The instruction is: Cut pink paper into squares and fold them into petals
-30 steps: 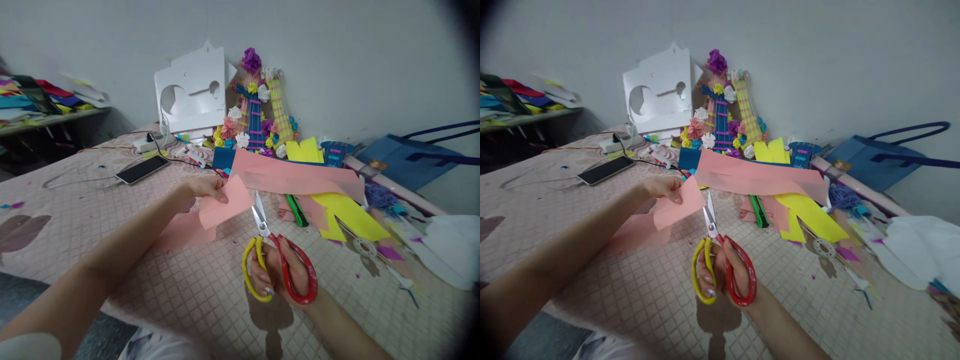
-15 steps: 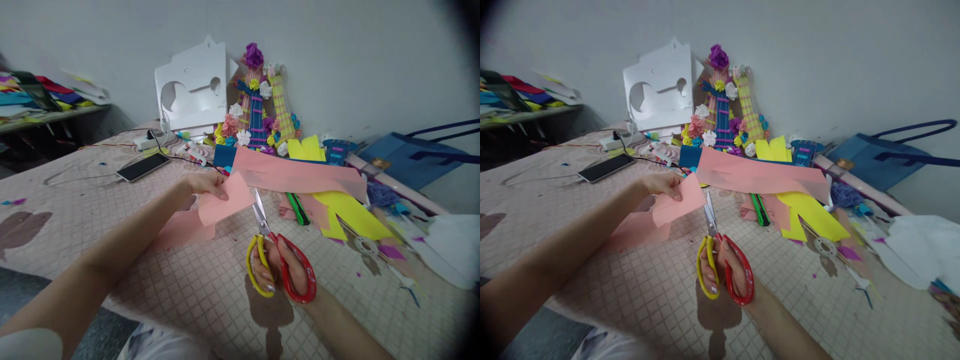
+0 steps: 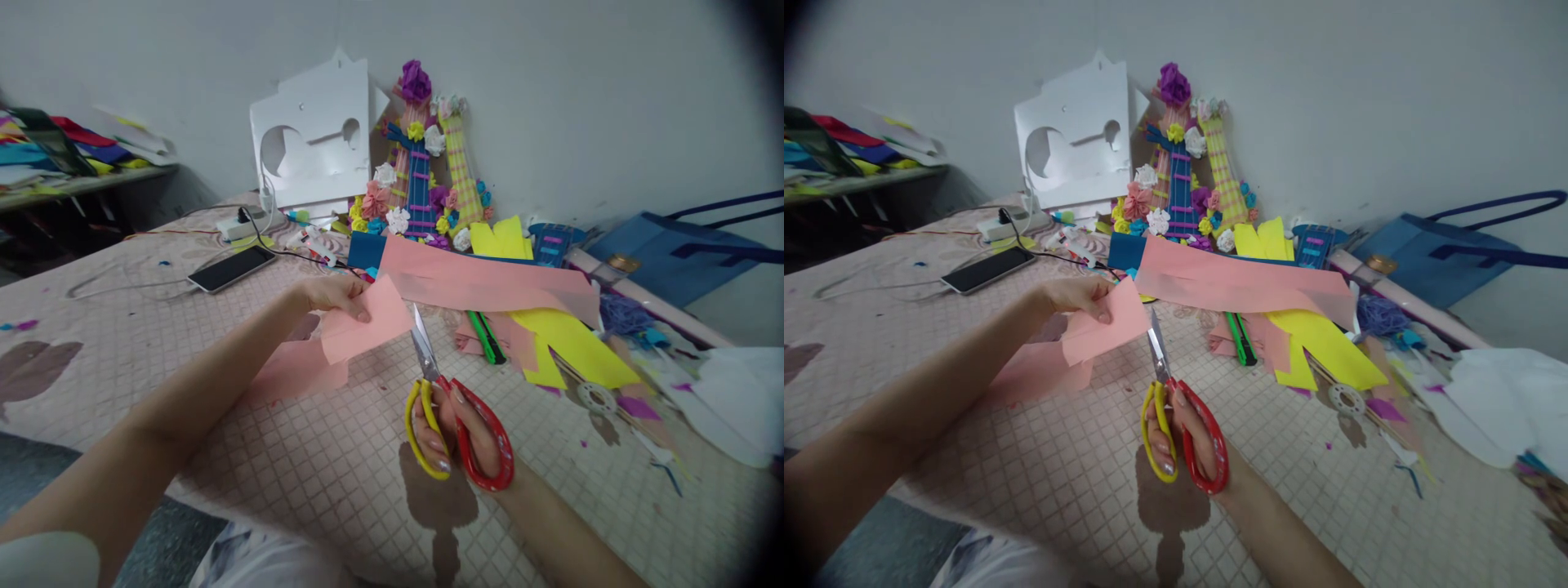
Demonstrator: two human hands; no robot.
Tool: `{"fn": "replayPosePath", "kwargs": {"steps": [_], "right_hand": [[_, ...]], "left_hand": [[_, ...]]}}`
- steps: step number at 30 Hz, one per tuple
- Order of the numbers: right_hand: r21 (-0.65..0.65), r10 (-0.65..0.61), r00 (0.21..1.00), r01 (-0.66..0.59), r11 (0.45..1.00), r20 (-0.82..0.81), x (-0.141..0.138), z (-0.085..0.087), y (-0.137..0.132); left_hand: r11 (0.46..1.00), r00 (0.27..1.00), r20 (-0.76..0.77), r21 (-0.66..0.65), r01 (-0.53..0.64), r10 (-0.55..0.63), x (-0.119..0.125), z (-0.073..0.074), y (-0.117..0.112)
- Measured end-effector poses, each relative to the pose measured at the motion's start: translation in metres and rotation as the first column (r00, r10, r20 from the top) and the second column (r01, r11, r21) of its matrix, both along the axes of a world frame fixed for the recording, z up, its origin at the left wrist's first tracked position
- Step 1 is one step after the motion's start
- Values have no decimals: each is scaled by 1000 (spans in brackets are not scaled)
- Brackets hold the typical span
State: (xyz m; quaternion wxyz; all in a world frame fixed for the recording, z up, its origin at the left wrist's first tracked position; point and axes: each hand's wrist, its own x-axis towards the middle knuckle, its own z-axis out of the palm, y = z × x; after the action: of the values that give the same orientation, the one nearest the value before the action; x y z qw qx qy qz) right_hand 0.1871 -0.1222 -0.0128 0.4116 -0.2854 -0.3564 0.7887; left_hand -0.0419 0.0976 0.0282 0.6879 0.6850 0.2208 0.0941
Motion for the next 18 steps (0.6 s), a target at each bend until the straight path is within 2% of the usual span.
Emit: {"fn": "replayPosePath", "kwargs": {"steps": [12, 18], "right_hand": [[53, -55, 996, 51, 997, 67, 0, 4, -2], [33, 26, 1000, -26, 999, 16, 1, 7, 0]], "left_hand": [[998, 996, 66, -19, 58, -57, -5, -6, 6], [998, 997, 48, -6, 69, -68, -4, -5, 6]]}}
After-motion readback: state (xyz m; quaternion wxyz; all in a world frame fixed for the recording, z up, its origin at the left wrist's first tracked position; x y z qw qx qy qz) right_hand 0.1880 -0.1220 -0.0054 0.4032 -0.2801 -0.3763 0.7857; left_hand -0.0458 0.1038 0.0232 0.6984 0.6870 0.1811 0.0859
